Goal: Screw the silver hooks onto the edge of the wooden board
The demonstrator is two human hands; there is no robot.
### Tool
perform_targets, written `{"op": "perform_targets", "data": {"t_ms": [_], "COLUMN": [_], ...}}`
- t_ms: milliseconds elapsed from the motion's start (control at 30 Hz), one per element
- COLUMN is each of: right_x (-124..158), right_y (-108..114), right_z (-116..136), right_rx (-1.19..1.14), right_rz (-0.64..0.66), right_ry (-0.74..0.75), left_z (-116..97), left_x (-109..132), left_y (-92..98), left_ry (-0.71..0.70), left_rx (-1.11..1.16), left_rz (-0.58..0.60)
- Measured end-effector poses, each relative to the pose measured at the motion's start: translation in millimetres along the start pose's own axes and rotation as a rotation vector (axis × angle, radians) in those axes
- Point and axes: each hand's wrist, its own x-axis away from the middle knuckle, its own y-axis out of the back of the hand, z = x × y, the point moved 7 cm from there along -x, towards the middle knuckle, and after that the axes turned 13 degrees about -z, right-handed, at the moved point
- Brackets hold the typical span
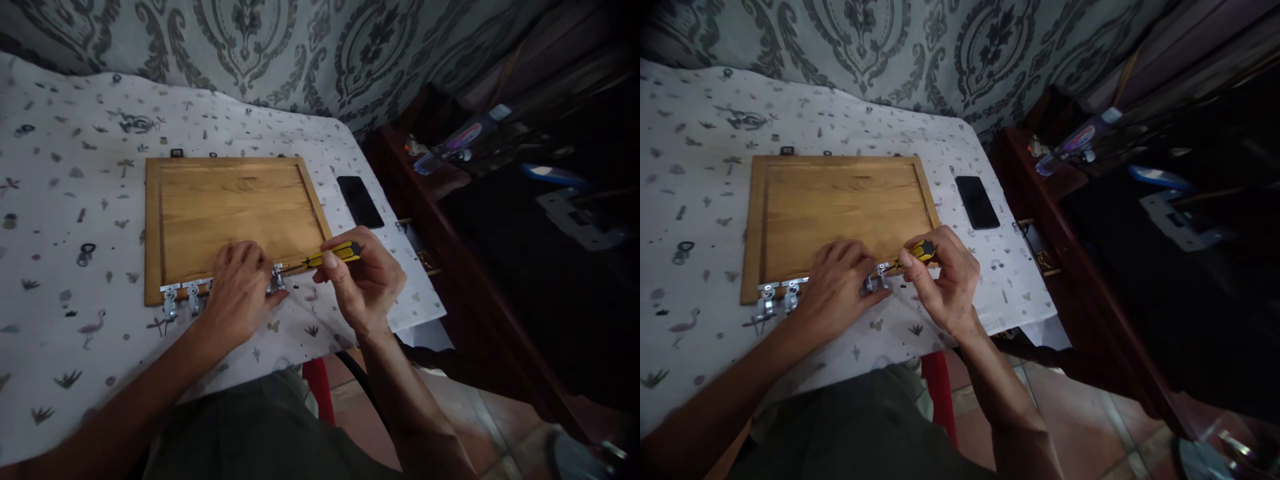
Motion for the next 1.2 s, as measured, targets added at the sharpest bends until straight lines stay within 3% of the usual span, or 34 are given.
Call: {"op": "perform_targets", "data": {"t_ms": [333, 733, 1200], "right_x": [1, -12, -20], "right_y": [-5, -11, -17], "right_z": [5, 10, 16], "right_rx": [0.015, -0.058, -0.125], "right_rz": [0.058, 0.294, 0.482], "right_ry": [0.086, 0.029, 0.193], "left_z": [0, 1, 2], "left_x": [1, 1, 2], "left_y": [0.3, -2.4, -3.7], "left_ry": [-0.004, 0.005, 0.006], "left_rx": [-0.001, 0.015, 0.036], "left_rz": [-0.024, 0.013, -0.004]}}
